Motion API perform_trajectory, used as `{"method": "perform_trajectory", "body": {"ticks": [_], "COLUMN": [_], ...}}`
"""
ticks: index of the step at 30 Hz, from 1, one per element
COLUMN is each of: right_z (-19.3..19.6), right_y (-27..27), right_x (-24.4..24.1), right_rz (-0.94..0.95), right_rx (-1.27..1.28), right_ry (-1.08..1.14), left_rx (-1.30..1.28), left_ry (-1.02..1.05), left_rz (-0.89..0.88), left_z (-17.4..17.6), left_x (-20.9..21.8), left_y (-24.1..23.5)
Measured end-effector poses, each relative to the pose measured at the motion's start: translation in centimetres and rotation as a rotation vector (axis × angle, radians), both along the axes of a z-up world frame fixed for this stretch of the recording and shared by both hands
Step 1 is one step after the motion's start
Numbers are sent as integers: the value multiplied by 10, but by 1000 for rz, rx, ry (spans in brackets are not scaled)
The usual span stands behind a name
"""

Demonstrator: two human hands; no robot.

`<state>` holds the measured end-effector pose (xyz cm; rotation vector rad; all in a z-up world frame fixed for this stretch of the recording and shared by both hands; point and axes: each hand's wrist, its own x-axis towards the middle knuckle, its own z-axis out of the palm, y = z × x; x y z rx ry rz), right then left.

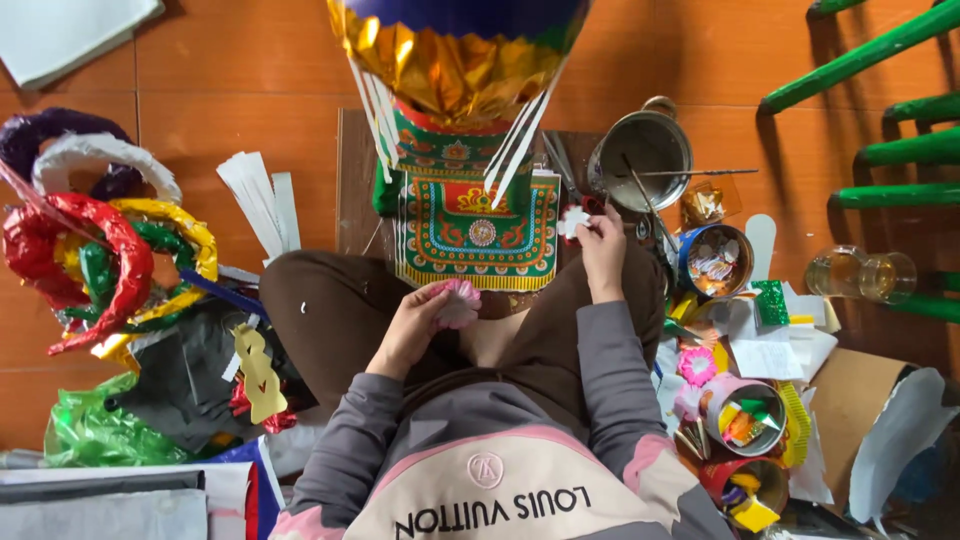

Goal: Decorating traditional craft horses with paper flowers and stickers while sitting on the floor.

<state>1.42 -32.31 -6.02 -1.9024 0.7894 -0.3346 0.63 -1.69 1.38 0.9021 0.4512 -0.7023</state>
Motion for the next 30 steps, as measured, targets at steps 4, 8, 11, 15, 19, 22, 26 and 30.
{"method": "perform_trajectory", "body": {"ticks": [4,8,11,15,19,22,26,30], "right_z": [49,81,108,90,91,133,167,169], "right_y": [22,49,71,76,86,95,113,135], "right_x": [-4,-16,-18,-18,-18,-23,-33,-35], "right_rz": [-132,-28,93,114,172,323,587,629], "right_rx": [603,1100,1173,961,648,347,27,58], "right_ry": [-123,-278,-296,-277,-299,-257,-305,-368], "left_rx": [-14,-60,-98,-125,-144,-189,-254,-255], "left_ry": [-31,-16,-36,-57,-58,-41,-4,-46], "left_rz": [19,19,39,65,58,90,128,123], "left_z": [0,10,2,-5,-31,-5,-30,-31], "left_x": [2,6,9,16,19,19,20,17], "left_y": [-1,-5,-9,-11,-12,-14,-10,-13]}}
